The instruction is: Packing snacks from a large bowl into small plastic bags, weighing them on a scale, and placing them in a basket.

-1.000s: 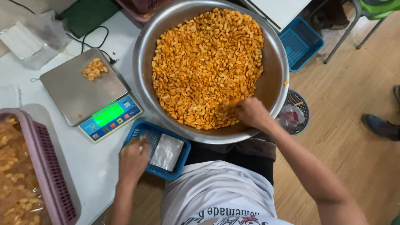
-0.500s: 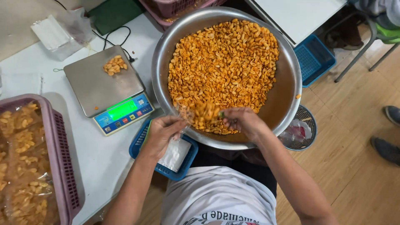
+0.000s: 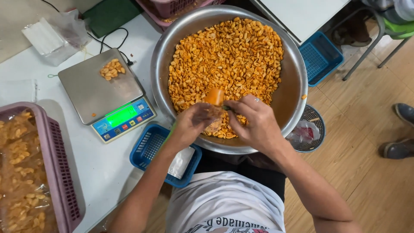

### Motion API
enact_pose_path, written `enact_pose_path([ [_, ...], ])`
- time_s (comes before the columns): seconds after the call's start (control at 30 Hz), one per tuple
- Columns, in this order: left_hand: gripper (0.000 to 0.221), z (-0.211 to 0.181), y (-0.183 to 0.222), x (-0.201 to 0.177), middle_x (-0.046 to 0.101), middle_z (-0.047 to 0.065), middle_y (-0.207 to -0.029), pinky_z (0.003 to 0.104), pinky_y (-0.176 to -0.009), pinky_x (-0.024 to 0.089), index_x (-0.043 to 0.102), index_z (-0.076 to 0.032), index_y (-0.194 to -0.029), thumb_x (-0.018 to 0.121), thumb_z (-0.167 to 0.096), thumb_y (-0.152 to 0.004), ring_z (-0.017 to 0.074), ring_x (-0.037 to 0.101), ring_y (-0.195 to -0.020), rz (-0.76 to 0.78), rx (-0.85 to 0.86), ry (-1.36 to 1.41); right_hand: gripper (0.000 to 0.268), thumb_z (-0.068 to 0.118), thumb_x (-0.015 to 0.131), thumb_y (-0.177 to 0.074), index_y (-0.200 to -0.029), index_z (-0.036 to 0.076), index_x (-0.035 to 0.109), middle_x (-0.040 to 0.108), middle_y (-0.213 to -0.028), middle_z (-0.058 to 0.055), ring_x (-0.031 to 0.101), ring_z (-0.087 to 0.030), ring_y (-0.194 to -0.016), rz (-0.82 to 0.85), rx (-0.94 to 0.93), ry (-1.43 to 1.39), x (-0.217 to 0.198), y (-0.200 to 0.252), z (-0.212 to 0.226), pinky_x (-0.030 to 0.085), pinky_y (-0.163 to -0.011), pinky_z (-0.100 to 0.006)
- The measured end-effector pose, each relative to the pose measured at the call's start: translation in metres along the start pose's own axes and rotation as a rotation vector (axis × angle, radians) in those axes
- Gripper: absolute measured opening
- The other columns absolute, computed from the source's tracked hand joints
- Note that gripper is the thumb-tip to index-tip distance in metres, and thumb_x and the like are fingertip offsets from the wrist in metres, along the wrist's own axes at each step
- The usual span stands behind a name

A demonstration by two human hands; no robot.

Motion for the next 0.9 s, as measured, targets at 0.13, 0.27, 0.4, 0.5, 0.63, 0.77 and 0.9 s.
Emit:
enact_pose_path([
  [0.13, 0.036, -0.004, -0.009, 0.01, 0.073, 0.017, -0.098, 0.045, -0.086, 0.062, 0.066, 0.0, -0.124, 0.073, 0.006, -0.089, 0.0308, 0.076, -0.1, 0.054, -0.025, -0.016, 0.014, 0.003, 0.074, -0.087, -0.099, -0.001, 0.079, 0.064, -0.076, -0.011, 0.064, -0.024, -0.068, -0.047, -0.073, 0.028, -0.005, 0.005, -0.006, 0.055, -0.058, -0.032],
  [0.27, 0.033, -0.003, -0.018, 0.013, 0.073, 0.018, -0.099, 0.046, -0.083, 0.062, 0.065, 0.001, -0.121, 0.075, 0.0, -0.09, 0.035, 0.075, -0.1, 0.081, -0.038, -0.171, 0.014, 0.004, 0.075, -0.087, -0.1, 0.0, 0.078, 0.064, -0.081, -0.011, 0.065, -0.027, -0.072, -0.081, -0.203, 0.162, -0.007, 0.006, -0.006, 0.056, -0.062, -0.034],
  [0.4, 0.046, -0.004, -0.019, 0.012, 0.069, 0.029, -0.107, 0.058, -0.089, 0.059, 0.056, 0.005, -0.133, 0.073, 0.002, -0.09, 0.049, 0.068, -0.109, 0.108, -0.026, -0.136, 0.016, 0.0, 0.075, -0.086, -0.101, -0.002, 0.078, 0.065, -0.08, -0.014, 0.066, -0.029, -0.071, -0.087, -0.139, 0.139, -0.011, 0.006, -0.01, 0.056, -0.063, -0.037],
  [0.5, 0.048, 0.008, -0.018, 0.01, 0.067, 0.025, -0.118, 0.055, -0.096, 0.058, 0.056, -0.003, -0.138, 0.07, 0.004, -0.093, 0.0435, 0.065, -0.119, 0.17, -0.058, 0.002, 0.016, -0.003, 0.075, -0.086, -0.101, -0.002, 0.079, 0.065, -0.08, -0.012, 0.066, -0.028, -0.071, -0.121, -0.046, 0.085, -0.011, 0.011, -0.023, 0.056, -0.063, -0.035],
  [0.63, 0.013, 0.008, -0.011, 0.008, 0.076, 0.007, -0.091, 0.033, -0.073, 0.061, 0.073, -0.01, -0.109, 0.072, -0.013, -0.097, 0.0138, 0.073, -0.085, -0.024, 0.004, 0.03, 0.016, 0.0, 0.073, -0.091, -0.106, -0.002, 0.078, 0.062, -0.079, -0.014, 0.066, -0.032, -0.071, -0.125, 0.088, 0.068, -0.001, 0.02, -0.036, 0.055, -0.063, -0.039],
  [0.77, 0.018, 0.018, -0.038, -0.054, 0.076, 0.009, -0.083, 0.036, -0.087, 0.059, 0.073, -0.009, -0.091, 0.058, -0.019, -0.093, 0.0243, 0.074, -0.085, -0.375, -0.171, 0.913, 0.015, 0.008, 0.074, -0.09, -0.103, 0.004, 0.078, 0.064, -0.076, -0.013, 0.068, -0.032, -0.072, 0.019, 0.249, 0.112, 0.026, 0.051, -0.061, 0.055, -0.065, -0.04],
  [0.9, 0.012, -0.011, -0.045, -0.191, 0.072, 0.011, -0.1, 0.038, -0.091, 0.055, 0.069, -0.01, -0.11, 0.075, -0.016, -0.101, 0.0229, 0.071, -0.098, -0.521, 0.225, -0.406, 0.014, 0.009, 0.074, -0.086, -0.097, 0.003, 0.079, 0.066, -0.072, -0.015, 0.068, -0.036, -0.07, 0.133, 0.288, 0.095, 0.038, 0.058, -0.055, 0.056, -0.066, -0.044],
])
Point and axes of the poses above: each hand's wrist, its own y-axis away from the middle knuckle, its own x-axis out of the palm, z = x × y, the point moved 1 cm from there along -y, towards the middle knuckle
